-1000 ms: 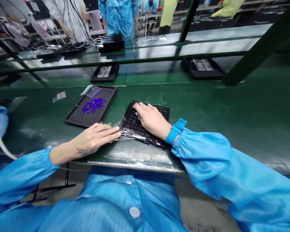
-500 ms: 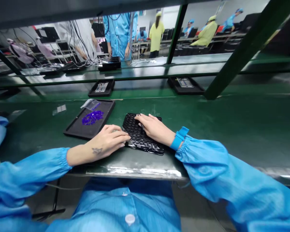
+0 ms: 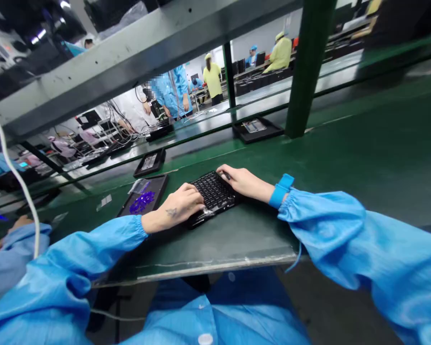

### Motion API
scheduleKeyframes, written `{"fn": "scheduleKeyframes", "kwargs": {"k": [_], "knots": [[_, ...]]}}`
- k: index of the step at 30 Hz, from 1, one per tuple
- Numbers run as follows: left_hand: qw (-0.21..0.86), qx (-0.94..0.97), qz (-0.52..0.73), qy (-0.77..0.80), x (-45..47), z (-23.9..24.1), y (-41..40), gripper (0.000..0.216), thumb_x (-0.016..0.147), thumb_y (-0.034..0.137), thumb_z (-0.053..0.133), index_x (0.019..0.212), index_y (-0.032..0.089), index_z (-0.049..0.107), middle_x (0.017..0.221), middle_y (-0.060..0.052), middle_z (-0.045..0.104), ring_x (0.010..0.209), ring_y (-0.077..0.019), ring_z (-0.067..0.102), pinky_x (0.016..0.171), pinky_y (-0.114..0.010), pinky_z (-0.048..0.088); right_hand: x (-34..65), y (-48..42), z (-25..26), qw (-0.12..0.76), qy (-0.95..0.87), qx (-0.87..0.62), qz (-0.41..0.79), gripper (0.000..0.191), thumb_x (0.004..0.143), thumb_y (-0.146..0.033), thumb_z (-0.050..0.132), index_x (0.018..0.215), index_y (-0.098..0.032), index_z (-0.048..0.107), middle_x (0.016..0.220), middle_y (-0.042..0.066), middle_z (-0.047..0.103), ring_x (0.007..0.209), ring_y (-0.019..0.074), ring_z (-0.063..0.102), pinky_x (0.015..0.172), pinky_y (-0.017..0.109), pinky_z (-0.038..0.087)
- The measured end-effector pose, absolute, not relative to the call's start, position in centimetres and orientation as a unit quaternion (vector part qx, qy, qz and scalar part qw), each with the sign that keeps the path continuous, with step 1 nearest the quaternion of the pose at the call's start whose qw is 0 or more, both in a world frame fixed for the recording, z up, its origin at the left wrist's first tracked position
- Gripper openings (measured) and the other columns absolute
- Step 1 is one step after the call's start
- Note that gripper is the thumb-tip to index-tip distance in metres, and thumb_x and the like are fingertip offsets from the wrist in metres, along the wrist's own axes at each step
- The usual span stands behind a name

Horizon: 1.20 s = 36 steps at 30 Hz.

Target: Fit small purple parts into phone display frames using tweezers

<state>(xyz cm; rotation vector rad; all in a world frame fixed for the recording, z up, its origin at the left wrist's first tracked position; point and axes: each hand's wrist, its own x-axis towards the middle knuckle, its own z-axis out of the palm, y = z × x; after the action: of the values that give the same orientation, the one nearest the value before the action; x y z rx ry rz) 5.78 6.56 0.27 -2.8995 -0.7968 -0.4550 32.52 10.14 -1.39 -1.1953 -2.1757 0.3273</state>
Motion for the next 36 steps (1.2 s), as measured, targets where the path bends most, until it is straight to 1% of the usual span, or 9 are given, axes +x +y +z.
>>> {"fn": "scheduleKeyframes", "kwargs": {"k": [6, 10, 17, 22, 25, 27, 31, 34, 36], "knots": [[0.065, -0.941, -0.167, -0.286, 7.4, 2.5, 8.8, 0.023, 0.105, 0.033, 0.043, 0.102, 0.020, 0.061, 0.101, -0.004, 0.066, 0.100, -0.0173, 0.055, 0.087, -0.031, 0.051, 33.1, 10.6, -1.2, 0.436, -0.736, -0.480, 0.195, 0.026, 0.091, -0.034, 0.054, 0.111, -0.022, 0.066, 0.114, 0.007, 0.075, 0.107, 0.0265, 0.070, 0.097, 0.049, 0.053], [0.080, -0.940, -0.169, -0.287, 9.2, 3.7, 9.2, 0.024, 0.106, 0.035, 0.041, 0.103, 0.021, 0.061, 0.104, -0.005, 0.064, 0.104, -0.0182, 0.054, 0.086, -0.030, 0.050, 34.2, 11.1, -1.7, 0.520, -0.664, -0.482, 0.237, 0.033, 0.079, -0.020, 0.065, 0.112, -0.018, 0.066, 0.111, 0.010, 0.075, 0.106, 0.0236, 0.070, 0.093, 0.042, 0.058], [0.071, -0.972, -0.133, -0.182, 17.3, 3.1, 10.5, 0.034, 0.099, 0.038, 0.057, 0.127, 0.019, 0.057, 0.115, -0.009, 0.062, 0.109, -0.0234, 0.054, 0.095, -0.037, 0.049, 42.3, 10.5, -1.7, 0.616, -0.545, -0.551, 0.144, 0.034, 0.074, -0.011, 0.065, 0.108, -0.015, 0.069, 0.109, 0.010, 0.074, 0.102, 0.0223, 0.070, 0.101, 0.047, 0.054], [0.033, -0.989, -0.120, -0.083, 24.1, 1.3, 12.2, 0.077, 0.094, 0.048, 0.062, 0.154, 0.011, 0.030, 0.125, -0.016, 0.060, 0.120, -0.0295, 0.055, 0.103, -0.046, 0.046, 49.4, 7.7, -2.2, 0.602, -0.490, -0.628, 0.054, 0.029, 0.090, -0.028, 0.068, 0.115, -0.015, 0.066, 0.112, 0.009, 0.070, 0.101, 0.0213, 0.068, 0.093, 0.045, 0.056], [0.005, -0.991, -0.123, -0.057, 26.7, 0.6, 12.9, 0.086, 0.088, 0.058, 0.066, 0.154, 0.014, 0.033, 0.142, -0.021, 0.052, 0.139, -0.0350, 0.044, 0.113, -0.050, 0.040, 52.1, 6.4, -2.5, 0.582, -0.468, -0.665, 0.021, 0.035, 0.096, -0.037, 0.062, 0.124, -0.016, 0.061, 0.123, 0.010, 0.064, 0.104, 0.0215, 0.065, 0.088, 0.043, 0.057], [-0.012, -0.990, -0.133, -0.056, 27.4, 0.5, 13.3, 0.089, 0.089, 0.061, 0.063, 0.157, 0.016, 0.028, 0.159, -0.024, 0.032, 0.151, -0.0382, 0.026, 0.119, -0.053, 0.033, 53.2, 6.2, -2.7, 0.569, -0.454, -0.685, 0.010, 0.036, 0.096, -0.037, 0.061, 0.126, -0.017, 0.060, 0.125, 0.010, 0.063, 0.105, 0.0217, 0.065, 0.088, 0.043, 0.057], [-0.071, -0.973, -0.212, -0.064, 25.7, 1.7, 14.1, 0.106, 0.091, 0.065, 0.057, 0.161, 0.018, -0.007, 0.165, -0.025, -0.015, 0.156, -0.0380, -0.006, 0.124, -0.056, 0.022, 54.1, 6.7, -3.2, 0.540, -0.438, -0.719, 0.008, 0.034, 0.097, -0.037, 0.061, 0.124, -0.016, 0.061, 0.123, 0.009, 0.064, 0.103, 0.0207, 0.065, 0.087, 0.043, 0.057], [-0.061, -0.963, -0.254, -0.065, 21.4, 3.4, 15.3, 0.103, 0.094, 0.061, 0.055, 0.160, 0.016, -0.009, 0.166, -0.024, -0.013, 0.156, -0.0343, -0.009, 0.126, -0.055, 0.015, 54.2, 6.8, -3.0, 0.517, -0.437, -0.736, 0.003, 0.027, 0.095, -0.032, 0.063, 0.116, -0.016, 0.065, 0.114, 0.009, 0.068, 0.098, 0.0192, 0.067, 0.087, 0.040, 0.057], [-0.024, -0.965, -0.242, -0.101, 16.9, 4.7, 16.4, 0.096, 0.095, 0.054, 0.055, 0.161, 0.012, -0.001, 0.167, -0.026, -0.002, 0.157, -0.0347, -0.001, 0.126, -0.055, 0.014, 53.6, 6.4, -2.3, 0.502, -0.447, -0.740, -0.009, 0.020, 0.091, -0.021, 0.064, 0.108, -0.015, 0.071, 0.104, 0.018, 0.072, 0.094, 0.0223, 0.068, 0.086, 0.038, 0.053]]}}
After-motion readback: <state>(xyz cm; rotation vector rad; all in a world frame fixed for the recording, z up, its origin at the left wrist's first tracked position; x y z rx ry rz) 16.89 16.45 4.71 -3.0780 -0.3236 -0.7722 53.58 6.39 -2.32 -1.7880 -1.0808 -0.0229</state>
